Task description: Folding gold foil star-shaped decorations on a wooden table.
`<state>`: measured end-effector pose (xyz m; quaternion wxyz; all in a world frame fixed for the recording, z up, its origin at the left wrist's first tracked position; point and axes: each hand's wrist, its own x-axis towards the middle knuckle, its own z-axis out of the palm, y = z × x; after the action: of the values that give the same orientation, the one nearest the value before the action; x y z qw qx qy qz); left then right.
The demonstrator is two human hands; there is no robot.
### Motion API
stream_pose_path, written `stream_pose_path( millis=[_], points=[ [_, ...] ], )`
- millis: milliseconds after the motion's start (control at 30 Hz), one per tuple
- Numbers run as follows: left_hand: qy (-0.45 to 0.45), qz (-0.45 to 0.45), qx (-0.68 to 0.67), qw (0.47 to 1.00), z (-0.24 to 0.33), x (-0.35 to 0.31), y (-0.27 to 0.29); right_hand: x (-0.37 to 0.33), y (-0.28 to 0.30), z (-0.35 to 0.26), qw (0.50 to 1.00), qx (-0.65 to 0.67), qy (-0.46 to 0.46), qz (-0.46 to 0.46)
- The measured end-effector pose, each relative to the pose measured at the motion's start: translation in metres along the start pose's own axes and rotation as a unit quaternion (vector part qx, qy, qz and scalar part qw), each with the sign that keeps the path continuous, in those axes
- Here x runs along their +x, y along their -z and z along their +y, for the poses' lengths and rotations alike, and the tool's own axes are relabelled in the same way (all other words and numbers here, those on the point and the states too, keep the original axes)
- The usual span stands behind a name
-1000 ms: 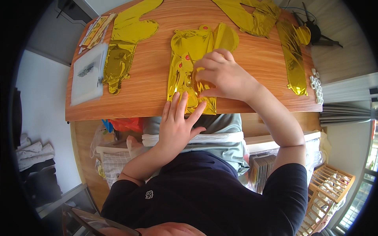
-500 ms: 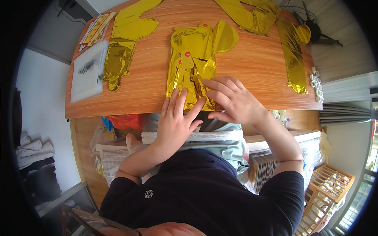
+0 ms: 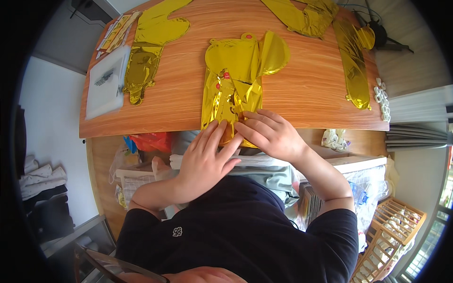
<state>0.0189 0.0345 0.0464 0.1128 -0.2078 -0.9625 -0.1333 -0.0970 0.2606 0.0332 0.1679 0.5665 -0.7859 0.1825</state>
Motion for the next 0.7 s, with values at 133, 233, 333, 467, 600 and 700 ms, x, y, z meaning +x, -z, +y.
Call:
stream_pose_path(
  millis=[133, 233, 333, 467, 600, 700],
  points=[
    [-0.033, 0.042, -0.099, 0.994, -0.028, 0.002, 0.004, 0.001, 0.002, -0.001, 1.0, -0.024, 0.01, -0.012],
    [-0.107, 0.055, -0.152, 0.981, -0.058, 0.006, 0.007, -0.002, -0.003, 0.0, 1.0, -0.011, 0.006, -0.006],
    [-0.201, 0.05, -0.138, 0.968, -0.078, 0.013, 0.007, -0.003, -0.005, -0.001, 1.0, -0.018, 0.002, 0.006],
    [-0.277, 0.051, -0.077, 0.956, -0.088, 0.017, 0.007, 0.002, 0.0, -0.003, 1.0, -0.025, -0.002, -0.015],
    [-0.281, 0.064, -0.088, 0.953, -0.086, 0.019, 0.001, 0.003, -0.001, -0.002, 1.0, -0.022, -0.002, -0.019],
    [-0.279, 0.077, -0.084, 0.954, -0.083, 0.02, -0.001, 0.003, 0.0, -0.002, 1.0, -0.014, -0.006, -0.018]
  ],
)
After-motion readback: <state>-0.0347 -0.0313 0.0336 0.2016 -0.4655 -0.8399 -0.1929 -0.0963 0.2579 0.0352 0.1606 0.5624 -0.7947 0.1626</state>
